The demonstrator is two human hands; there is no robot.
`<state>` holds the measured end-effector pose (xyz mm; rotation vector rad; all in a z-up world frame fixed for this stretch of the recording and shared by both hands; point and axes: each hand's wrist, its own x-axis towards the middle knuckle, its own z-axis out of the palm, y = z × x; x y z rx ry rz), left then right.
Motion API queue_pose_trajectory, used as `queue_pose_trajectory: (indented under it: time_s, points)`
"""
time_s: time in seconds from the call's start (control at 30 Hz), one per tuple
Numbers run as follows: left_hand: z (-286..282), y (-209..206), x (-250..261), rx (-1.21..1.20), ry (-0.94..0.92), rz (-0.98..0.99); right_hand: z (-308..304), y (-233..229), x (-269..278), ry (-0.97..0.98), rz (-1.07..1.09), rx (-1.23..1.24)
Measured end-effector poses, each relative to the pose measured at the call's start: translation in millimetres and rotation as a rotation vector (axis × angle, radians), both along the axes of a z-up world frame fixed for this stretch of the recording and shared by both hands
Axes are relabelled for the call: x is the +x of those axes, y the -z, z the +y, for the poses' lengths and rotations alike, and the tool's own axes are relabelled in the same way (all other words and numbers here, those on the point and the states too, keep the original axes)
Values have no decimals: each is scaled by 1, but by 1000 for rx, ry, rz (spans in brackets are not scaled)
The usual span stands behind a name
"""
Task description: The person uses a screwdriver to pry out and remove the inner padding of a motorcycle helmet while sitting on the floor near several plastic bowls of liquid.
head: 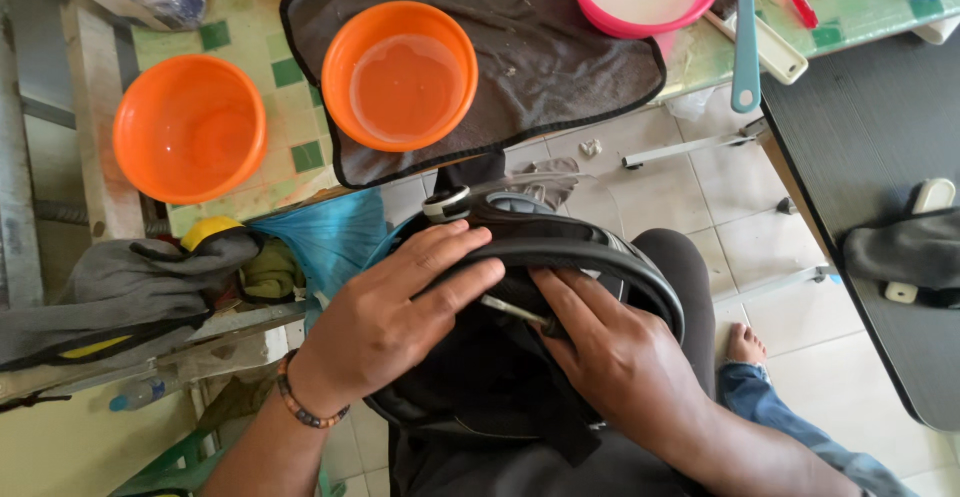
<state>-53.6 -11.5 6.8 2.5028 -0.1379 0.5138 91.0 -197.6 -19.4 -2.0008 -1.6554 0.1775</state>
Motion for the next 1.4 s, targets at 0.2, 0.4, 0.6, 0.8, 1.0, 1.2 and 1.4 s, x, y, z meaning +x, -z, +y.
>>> queue_pose_trajectory:
  time_s: [0.2,0.4,0.6,0.8,1.0,1.2,1.4]
  points:
    - [-1,0,-1,-3,-95,59,7,0,4,37,8,54]
    - [-4,8,-13,-91,-137,30,5,3,4,14,71,143]
    - [-5,17,-18,-97,-156,5,7,6,7,150,174,165]
    - [-1,32,-38,-111,-214,243,13,6,16,216,109,149]
    - [-8,39,-35,-310,-321,134,7,5,27,292,49,101]
    - [-5,43,-28,-339,-253,99,6,1,23,231,-205,268]
    - [-12,47,-17,-319,-234,162,36,-9,-5,-98,-272,225]
